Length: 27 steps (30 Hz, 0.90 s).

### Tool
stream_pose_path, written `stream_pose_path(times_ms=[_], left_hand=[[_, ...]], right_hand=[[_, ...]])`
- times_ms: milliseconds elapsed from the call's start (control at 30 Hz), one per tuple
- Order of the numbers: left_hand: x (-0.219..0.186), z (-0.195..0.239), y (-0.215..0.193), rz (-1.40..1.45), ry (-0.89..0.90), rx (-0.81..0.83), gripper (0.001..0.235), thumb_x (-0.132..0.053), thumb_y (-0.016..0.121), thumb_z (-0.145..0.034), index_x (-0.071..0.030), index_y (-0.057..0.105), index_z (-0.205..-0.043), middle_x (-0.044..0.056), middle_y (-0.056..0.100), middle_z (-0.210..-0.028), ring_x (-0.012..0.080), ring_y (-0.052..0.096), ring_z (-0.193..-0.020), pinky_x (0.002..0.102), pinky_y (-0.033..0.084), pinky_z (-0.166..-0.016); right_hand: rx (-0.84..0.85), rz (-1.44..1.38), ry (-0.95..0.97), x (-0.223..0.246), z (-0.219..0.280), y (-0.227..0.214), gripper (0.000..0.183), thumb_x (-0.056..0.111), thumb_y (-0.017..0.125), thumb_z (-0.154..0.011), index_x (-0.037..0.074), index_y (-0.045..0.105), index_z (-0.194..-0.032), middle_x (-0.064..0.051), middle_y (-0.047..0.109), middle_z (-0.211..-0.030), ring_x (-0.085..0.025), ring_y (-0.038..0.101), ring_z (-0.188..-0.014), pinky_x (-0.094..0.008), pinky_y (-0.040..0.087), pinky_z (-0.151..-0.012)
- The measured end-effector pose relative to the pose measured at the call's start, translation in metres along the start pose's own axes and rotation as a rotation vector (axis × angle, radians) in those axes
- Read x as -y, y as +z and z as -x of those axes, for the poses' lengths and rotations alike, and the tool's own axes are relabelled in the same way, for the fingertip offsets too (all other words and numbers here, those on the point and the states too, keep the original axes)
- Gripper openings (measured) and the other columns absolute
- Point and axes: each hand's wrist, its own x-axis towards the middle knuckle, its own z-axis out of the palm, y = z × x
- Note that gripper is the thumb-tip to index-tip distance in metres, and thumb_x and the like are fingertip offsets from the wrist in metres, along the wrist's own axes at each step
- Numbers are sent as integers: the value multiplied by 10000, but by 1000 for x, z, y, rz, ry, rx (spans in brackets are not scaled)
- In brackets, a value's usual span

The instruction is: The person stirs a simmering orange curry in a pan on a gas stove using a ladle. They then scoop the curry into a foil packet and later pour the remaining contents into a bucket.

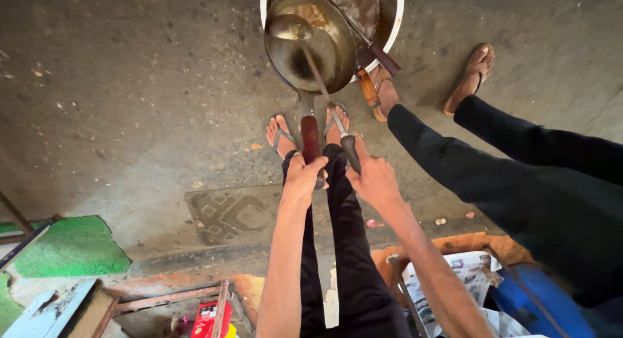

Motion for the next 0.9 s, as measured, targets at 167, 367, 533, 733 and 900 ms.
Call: stream_pose_path(times_ms=[167, 367, 533, 733, 900], left_hand=[[-2, 0, 3, 12, 13, -37, 264, -99, 715, -877, 22, 533, -1025, 73, 584, -625, 158, 578, -466, 321, 489, -397], [0, -5, -1, 66, 44, -27, 192, -67, 702, -873, 43, 577, -968, 60, 603, -649, 151, 580, -479, 315, 468, -397], [-6, -6, 1, 42, 60, 26, 139, -74, 676, -869, 44, 621, -915, 82, 593, -622, 164, 571, -454, 320, 460, -382], [-8, -10, -5, -19, 12, -53, 236, -106, 724, -871, 28, 551, -961, 82, 607, -652, 171, 591, -483, 335, 478, -402], [-9, -7, -14, -37, 3, -47, 222, -122, 719, -857, -9, 574, -982, 50, 612, -685, 149, 610, -534, 334, 502, -422]], right_hand=[[-234, -78, -52, -9, -30, 45, 720, 200, 712, -828, 42, 445, -1477, -309, 689, -858, -521, 663, -784, -603, 525, -711], [-234, -650, 283, 13, -54, 55, 402, 186, 686, -921, -1, 660, -1276, -314, 676, -907, -544, 640, -847, -613, 508, -711], [-251, -740, 157, 30, -64, 49, 598, 146, 658, -886, 98, 526, -1467, -324, 663, -938, -559, 622, -845, -579, 515, -675], [-93, -110, -142, -51, -27, 34, 720, 206, 712, -876, 124, 422, -1529, -252, 693, -873, -484, 664, -845, -560, 530, -712], [-96, 157, -213, -97, -4, 29, 880, 157, 712, -805, 155, 305, -1585, -214, 675, -988, -456, 666, -739, -551, 531, -651]])
